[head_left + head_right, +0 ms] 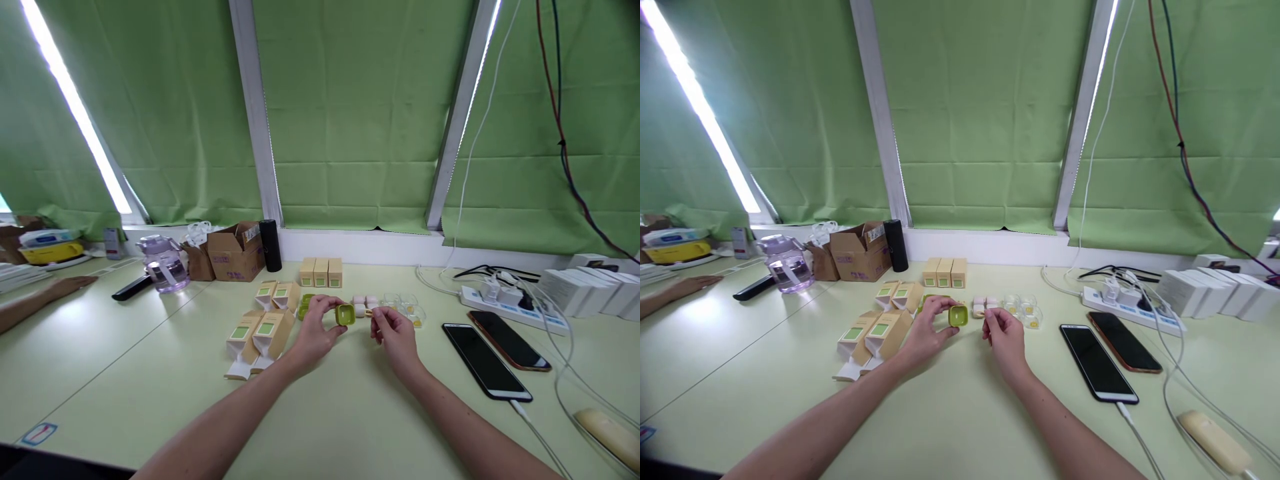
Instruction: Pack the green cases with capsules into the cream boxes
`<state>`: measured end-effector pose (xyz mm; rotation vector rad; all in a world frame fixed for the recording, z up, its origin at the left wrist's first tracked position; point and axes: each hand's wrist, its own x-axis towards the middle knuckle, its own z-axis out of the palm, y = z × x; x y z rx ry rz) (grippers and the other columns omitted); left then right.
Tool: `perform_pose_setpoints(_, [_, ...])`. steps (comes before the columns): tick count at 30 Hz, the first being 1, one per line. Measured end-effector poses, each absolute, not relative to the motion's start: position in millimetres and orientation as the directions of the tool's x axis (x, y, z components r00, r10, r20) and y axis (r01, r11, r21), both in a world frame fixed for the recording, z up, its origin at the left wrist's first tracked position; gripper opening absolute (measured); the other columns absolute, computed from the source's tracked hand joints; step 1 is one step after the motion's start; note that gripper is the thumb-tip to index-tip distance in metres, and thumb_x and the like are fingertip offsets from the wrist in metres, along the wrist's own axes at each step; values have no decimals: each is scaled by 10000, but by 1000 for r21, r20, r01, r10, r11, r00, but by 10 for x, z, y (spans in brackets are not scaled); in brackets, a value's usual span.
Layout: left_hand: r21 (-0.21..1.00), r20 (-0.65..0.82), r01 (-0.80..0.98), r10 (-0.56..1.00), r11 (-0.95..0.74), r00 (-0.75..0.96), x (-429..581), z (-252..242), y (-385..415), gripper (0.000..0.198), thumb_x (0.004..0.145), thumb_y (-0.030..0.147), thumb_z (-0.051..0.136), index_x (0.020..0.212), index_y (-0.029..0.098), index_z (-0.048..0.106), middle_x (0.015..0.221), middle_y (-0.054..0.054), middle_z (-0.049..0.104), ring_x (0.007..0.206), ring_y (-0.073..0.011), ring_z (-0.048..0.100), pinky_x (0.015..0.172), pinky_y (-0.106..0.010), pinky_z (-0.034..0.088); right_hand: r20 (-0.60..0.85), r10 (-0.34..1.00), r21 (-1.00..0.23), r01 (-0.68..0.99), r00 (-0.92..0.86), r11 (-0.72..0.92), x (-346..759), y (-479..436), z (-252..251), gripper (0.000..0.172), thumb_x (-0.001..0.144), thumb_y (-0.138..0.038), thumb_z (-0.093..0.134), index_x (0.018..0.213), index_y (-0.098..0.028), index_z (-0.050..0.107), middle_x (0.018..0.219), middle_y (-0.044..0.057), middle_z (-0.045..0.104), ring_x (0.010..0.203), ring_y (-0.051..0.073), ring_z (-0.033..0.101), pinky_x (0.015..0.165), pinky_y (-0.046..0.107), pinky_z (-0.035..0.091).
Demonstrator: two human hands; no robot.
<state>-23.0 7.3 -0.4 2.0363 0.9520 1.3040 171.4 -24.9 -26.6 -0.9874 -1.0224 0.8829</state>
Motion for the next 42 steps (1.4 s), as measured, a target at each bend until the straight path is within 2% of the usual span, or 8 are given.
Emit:
perform_pose_setpoints(4, [744,544,263,785,-614,296,-231,-15,78,492,712,3,759,1137,233,670,1200,-59,558,1162,-225,596,1122,-470,482,300,917,-926,-149,264,346,1684,-259,-263,477,787,-619,788,958,-177,730,757,52,712,638,178,654,528,272,515])
perform_pose_setpoints(9, [754,539,252,791,-606,289,-232,-39,89,501,712,-1,769,1139,238,662,1199,-56,553,1153,-224,609,1121,-466,485,349,903,-907,-154,251,393,1667,-248,-284,408,780,-539,822,985,-197,736,904,81,757,697,186,680,560,301,571])
perform_pose_setpoints(14, [756,533,251,791,-604,300,-227,-30,74,497,717,-9,764,1133,244,667,1193,-54,553,1159,-228,612,1118,-460,487,371,897,-892,-177,240,416,1668,-254,-280,355,779,-491,834,970,-206,742,879,64,747,728,195,693,619,336,613])
perform_pose_setpoints(22, [756,529,254,792,-603,306,-215,-13,61,485,714,0,767,1125,239,668,1189,-63,549,1165,-237,591,1110,-470,485,383,894,-901,-121,233,417,1639,-297,-246,295,772,-428,833,941,-209,732,721,8,685,623,161,641,612,317,590])
perform_pose_setpoints(25, [753,530,251,787,-608,316,-212,-4,47,478,725,11,763,1134,240,669,1194,-67,539,1165,-238,587,1109,-473,487,418,877,-899,-32,235,437,1633,-324,-252,262,820,-412,789,986,-214,743,759,16,688,649,161,631,613,307,571])
perform_pose_setpoints(29, [745,536,240,773,-622,339,-212,-5,30,478,745,16,749,1153,248,657,1202,-69,524,1191,-236,569,1119,-472,483,526,825,-850,164,209,500,1627,-368,-245,232,882,-377,727,1065,-243,775,913,51,731,797,195,668,691,325,573])
perform_pose_setpoints(35, [708,563,228,729,-669,389,-211,-15,23,473,765,29,738,1176,246,650,1209,-76,509,1205,-232,548,1107,-466,507,706,697,-684,377,126,624,1628,-411,-194,129,948,-307,656,1009,-259,759,892,59,738,791,213,651,685,348,536])
perform_pose_setpoints(42, [655,583,263,695,-708,421,-206,9,-7,468,776,38,746,1185,247,655,1188,-83,534,1245,-255,517,1078,-445,511,838,546,-469,532,14,705,1648,-395,-226,192,981,-176,589,1090,-261,723,924,61,752,849,228,657,741,374,536])
